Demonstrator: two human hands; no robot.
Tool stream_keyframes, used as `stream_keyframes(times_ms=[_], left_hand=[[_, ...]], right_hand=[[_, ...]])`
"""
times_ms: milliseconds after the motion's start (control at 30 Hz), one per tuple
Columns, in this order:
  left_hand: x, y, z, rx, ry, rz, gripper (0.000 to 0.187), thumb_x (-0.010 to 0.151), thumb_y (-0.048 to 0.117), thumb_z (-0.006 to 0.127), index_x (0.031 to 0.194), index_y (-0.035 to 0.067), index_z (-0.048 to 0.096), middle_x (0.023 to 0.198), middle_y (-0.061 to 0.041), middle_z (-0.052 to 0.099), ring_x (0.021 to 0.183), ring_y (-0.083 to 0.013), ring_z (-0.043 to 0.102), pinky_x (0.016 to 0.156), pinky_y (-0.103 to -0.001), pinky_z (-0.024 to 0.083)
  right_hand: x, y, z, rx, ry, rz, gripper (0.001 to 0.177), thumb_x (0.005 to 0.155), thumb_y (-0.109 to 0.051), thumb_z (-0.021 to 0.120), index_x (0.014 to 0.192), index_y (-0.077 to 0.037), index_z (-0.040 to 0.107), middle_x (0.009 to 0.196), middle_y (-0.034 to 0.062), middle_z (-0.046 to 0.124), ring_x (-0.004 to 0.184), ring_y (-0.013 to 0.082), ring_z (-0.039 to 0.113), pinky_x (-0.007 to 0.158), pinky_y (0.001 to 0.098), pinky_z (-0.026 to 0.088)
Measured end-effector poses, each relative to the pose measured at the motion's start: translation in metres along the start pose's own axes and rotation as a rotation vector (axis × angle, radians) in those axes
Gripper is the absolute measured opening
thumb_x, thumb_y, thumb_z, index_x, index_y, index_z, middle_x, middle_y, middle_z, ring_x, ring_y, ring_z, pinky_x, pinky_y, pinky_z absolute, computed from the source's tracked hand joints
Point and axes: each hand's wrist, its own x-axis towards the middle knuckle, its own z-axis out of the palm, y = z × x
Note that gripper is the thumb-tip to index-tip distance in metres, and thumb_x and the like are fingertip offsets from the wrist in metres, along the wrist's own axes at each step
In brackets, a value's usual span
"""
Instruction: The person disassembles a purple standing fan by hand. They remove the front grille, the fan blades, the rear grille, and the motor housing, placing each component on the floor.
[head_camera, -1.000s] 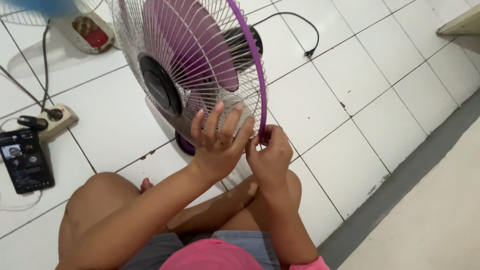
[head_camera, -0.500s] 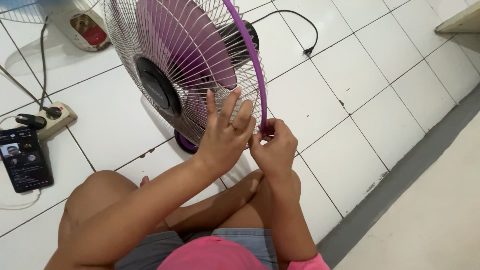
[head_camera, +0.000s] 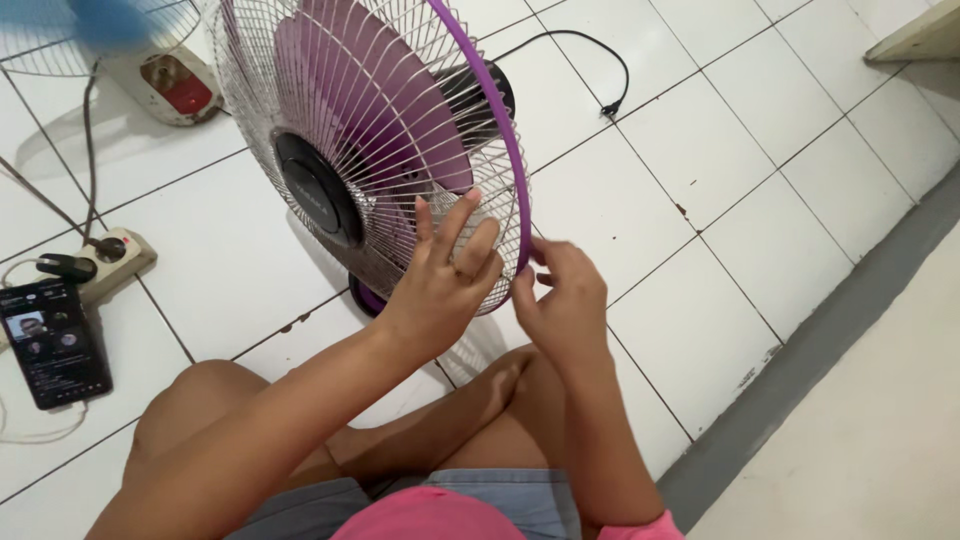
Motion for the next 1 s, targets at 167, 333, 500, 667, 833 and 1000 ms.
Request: stream_keyframes(times_ms=[167,333,500,667,833,1000], left_hand=[[0.003,0.003,-0.004,0.022,-0.011,-0.025,0.009,0.095,0.005,0.069,0.095,0.004,0.060,0.142,-0.014,0.037,0.151,-0.0422,0.027,0.121,-0.078,0.020],[0.012,0.004,-0.002,0.038,0.003,0.019,0.027,0.098,0.011,0.071,0.120,-0.004,0.063,0.144,-0.012,0.037,0.152,-0.0405,0.029,0.120,-0.078,0.021],[0.015,-0.002,0.000,0.052,0.004,0.089,0.032,0.103,0.018,0.071,0.127,0.000,0.061,0.140,-0.013,0.039,0.151,-0.0421,0.031,0.117,-0.080,0.015],[0.010,-0.006,-0.002,0.073,-0.034,0.107,0.038,0.101,0.019,0.071,0.131,-0.001,0.060,0.138,-0.012,0.041,0.150,-0.0436,0.033,0.117,-0.080,0.011],[0.010,-0.006,0.000,0.087,-0.069,0.115,0.037,0.097,0.014,0.071,0.129,-0.001,0.062,0.134,-0.012,0.041,0.150,-0.0434,0.034,0.118,-0.080,0.009],[0.010,-0.010,-0.002,0.114,-0.076,0.153,0.024,0.093,0.006,0.070,0.117,0.004,0.066,0.132,-0.012,0.040,0.151,-0.0434,0.033,0.118,-0.080,0.008]], right_hand=[[0.014,-0.010,-0.017,0.083,-0.141,0.030,0.032,0.083,-0.003,0.072,0.113,0.004,0.067,0.109,0.0166,0.069,0.098,0.0268,0.073,0.076,0.0331,0.064],[0.016,-0.011,-0.008,0.022,-0.115,0.109,0.026,0.086,-0.003,0.070,0.110,0.006,0.063,0.103,0.0183,0.071,0.089,0.0284,0.076,0.073,0.0347,0.064],[0.013,-0.004,0.001,-0.107,-0.084,0.041,0.022,0.084,-0.001,0.070,0.104,0.006,0.063,0.091,0.0204,0.070,0.079,0.0334,0.073,0.070,0.0401,0.059],[0.014,0.000,0.003,-0.087,-0.058,-0.011,0.024,0.079,0.000,0.070,0.101,0.006,0.063,0.089,0.0196,0.070,0.077,0.0323,0.072,0.070,0.0394,0.059],[0.017,-0.005,0.001,-0.136,-0.076,0.022,0.022,0.078,-0.002,0.072,0.096,0.005,0.063,0.084,0.0189,0.069,0.074,0.0331,0.070,0.069,0.0404,0.058],[0.026,-0.013,-0.002,-0.125,-0.070,0.034,0.021,0.076,-0.003,0.073,0.092,0.004,0.062,0.083,0.0176,0.069,0.072,0.0310,0.070,0.068,0.0387,0.058]])
